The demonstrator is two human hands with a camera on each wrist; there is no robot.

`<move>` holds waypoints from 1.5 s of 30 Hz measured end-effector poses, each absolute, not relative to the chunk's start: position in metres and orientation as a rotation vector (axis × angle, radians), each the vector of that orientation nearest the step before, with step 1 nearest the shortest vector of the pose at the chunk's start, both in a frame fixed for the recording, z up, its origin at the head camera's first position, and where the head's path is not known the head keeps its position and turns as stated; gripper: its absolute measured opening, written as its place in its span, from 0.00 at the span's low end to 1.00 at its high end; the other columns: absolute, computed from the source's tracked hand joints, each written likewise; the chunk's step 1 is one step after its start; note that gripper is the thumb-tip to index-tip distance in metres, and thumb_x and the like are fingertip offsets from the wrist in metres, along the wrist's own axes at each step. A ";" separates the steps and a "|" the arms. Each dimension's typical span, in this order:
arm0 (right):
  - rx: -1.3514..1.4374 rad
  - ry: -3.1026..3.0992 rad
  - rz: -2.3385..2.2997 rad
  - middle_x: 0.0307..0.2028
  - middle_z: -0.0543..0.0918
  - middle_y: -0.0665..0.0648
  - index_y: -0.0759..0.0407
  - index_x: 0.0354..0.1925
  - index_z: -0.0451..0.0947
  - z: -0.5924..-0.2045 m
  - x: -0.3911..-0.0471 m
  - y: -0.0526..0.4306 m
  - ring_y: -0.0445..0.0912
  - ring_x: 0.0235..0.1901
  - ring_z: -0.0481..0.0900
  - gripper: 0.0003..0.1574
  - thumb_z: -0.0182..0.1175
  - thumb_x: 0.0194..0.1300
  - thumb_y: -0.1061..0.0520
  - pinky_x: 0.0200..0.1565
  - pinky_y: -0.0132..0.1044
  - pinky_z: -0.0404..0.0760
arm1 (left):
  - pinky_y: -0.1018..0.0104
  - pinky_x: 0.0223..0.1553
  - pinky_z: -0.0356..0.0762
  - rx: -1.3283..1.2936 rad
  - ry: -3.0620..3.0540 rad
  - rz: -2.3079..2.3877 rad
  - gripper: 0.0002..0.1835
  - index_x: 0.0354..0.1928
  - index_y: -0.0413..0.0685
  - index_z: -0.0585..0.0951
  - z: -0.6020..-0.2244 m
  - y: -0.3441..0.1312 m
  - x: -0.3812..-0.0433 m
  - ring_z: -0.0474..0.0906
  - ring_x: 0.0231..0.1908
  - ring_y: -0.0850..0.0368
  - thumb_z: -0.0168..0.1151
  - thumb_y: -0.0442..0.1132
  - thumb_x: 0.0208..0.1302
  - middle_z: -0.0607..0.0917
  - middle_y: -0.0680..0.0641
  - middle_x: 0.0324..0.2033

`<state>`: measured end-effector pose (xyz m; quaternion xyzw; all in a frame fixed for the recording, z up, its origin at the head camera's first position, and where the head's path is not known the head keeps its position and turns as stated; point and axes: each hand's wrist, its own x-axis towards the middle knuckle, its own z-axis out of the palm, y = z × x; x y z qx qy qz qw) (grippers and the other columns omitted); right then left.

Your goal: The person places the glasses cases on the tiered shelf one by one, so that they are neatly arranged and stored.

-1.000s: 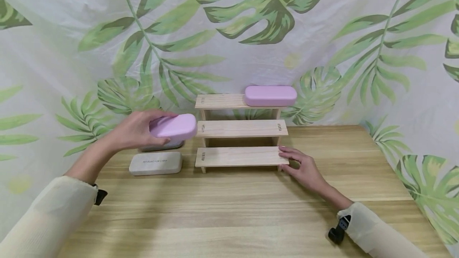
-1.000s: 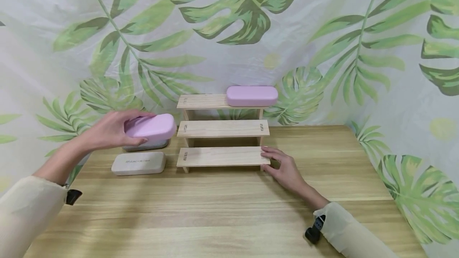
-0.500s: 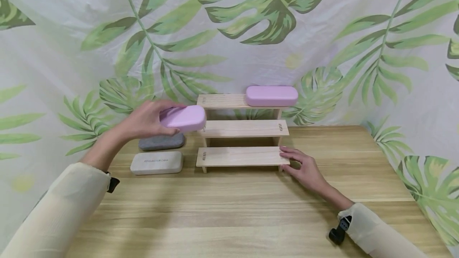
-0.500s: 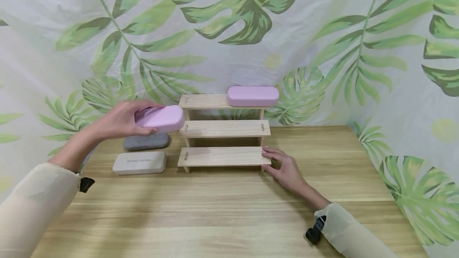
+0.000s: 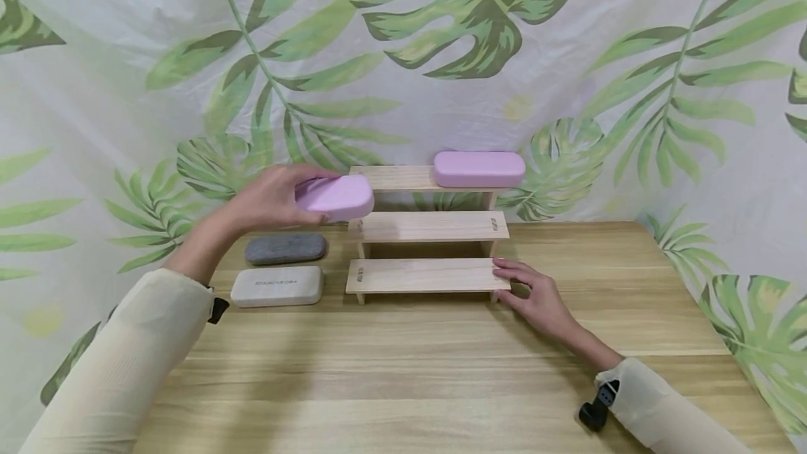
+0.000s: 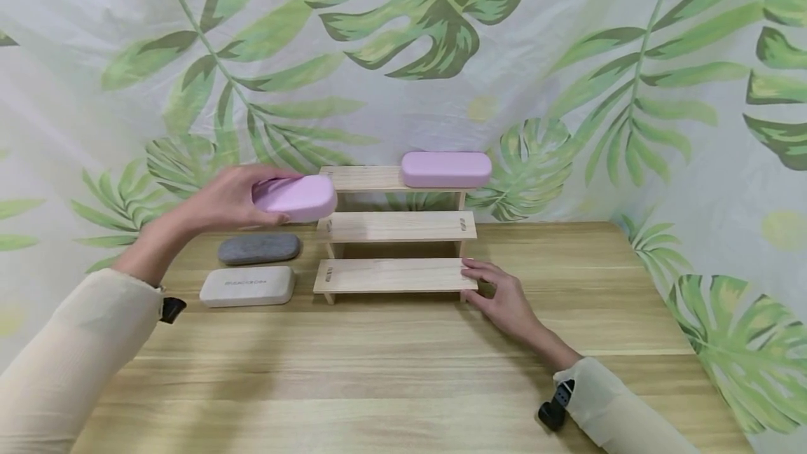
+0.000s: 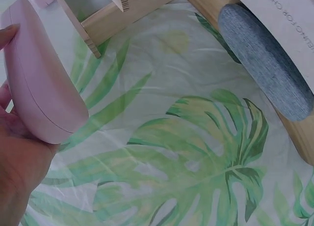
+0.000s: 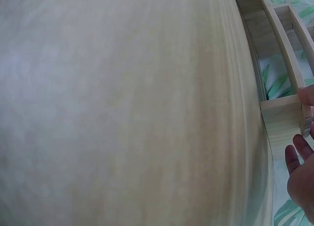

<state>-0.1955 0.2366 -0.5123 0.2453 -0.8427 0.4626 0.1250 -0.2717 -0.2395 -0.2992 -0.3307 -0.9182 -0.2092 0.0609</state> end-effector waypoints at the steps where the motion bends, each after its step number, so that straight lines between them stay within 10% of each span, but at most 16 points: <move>1: 0.718 -2.452 1.350 0.66 0.83 0.61 0.66 0.59 0.86 -0.512 -0.195 0.236 0.59 0.67 0.78 0.26 0.75 0.61 0.68 0.59 0.25 0.78 | 0.57 0.39 0.74 -0.999 -2.781 -0.629 0.39 0.68 0.48 0.82 -0.299 -0.238 -0.272 0.81 0.43 0.51 0.80 0.43 0.50 0.88 0.42 0.55; 45: 0.748 -2.418 1.356 0.65 0.83 0.62 0.66 0.58 0.86 -0.518 -0.197 0.238 0.62 0.66 0.78 0.27 0.75 0.60 0.71 0.60 0.21 0.75 | 0.54 0.46 0.75 -0.994 -2.799 -0.668 0.40 0.69 0.44 0.80 -0.307 -0.198 -0.333 0.82 0.48 0.46 0.79 0.44 0.52 0.87 0.41 0.59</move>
